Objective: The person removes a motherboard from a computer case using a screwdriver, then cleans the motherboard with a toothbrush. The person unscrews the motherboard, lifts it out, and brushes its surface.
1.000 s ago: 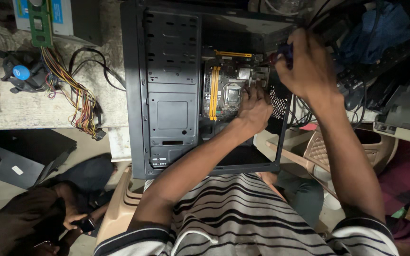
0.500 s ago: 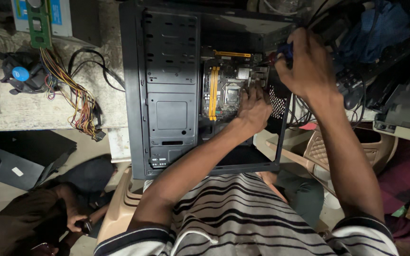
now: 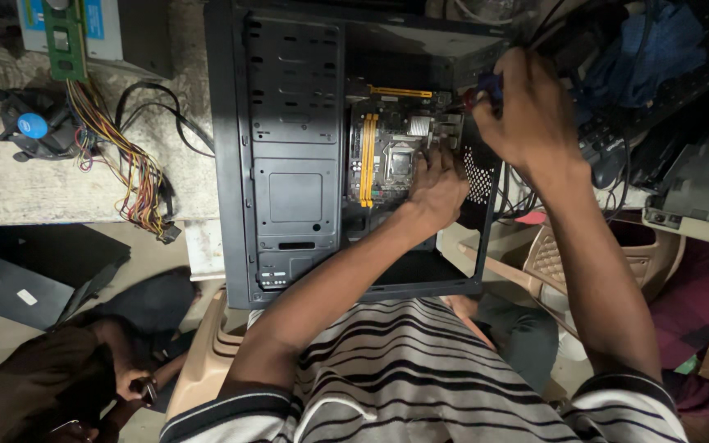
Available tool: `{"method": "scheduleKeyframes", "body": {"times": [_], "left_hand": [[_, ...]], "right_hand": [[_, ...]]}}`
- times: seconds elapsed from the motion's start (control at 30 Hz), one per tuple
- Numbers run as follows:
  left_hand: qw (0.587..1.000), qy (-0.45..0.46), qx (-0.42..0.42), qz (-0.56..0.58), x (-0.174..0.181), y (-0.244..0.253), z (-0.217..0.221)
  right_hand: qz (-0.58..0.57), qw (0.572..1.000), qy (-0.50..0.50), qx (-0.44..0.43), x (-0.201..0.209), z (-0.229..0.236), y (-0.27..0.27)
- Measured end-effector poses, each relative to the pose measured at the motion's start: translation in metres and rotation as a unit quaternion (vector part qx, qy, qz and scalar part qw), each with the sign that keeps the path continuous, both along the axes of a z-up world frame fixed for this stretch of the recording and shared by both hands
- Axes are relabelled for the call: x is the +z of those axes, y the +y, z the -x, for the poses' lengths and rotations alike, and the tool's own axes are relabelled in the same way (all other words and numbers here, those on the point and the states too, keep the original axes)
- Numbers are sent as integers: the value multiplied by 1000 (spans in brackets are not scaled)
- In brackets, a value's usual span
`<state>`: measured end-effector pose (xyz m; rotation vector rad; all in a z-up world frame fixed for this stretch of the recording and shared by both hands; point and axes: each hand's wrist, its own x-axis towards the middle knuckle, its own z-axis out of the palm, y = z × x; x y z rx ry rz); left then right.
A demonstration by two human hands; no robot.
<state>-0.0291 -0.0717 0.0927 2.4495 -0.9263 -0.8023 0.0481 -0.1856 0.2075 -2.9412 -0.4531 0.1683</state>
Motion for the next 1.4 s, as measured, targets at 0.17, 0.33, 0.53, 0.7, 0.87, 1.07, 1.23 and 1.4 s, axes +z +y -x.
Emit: {"method": "scheduleKeyframes", "body": {"times": [0.17,0.33,0.53,0.7,0.87,1.07,1.23,1.4], "left_hand": [[1000,-14,15,-6,0,-1,3],[1000,9,27,-5,-4,-5,4],[997,-56,37,29,-7,-3,8],[975,23,178,129,-23,2,-26],[943,-49,218,245,-53,12,-112],[938,163,93,291,-75,0,-156],[919,178,29,349,-82,-6,-170],[949,144,0,280,-77,-4,-175]], "right_hand": [[-9,999,-25,20,-4,5,-2],[-7,999,-42,12,-5,9,-2],[34,999,-24,-32,4,5,2],[54,997,-51,7,12,4,9],[59,998,-24,-4,20,1,14],[133,989,28,-59,23,-11,21],[143,986,-69,-50,13,-17,19],[112,989,-76,-52,9,-11,16]]}}
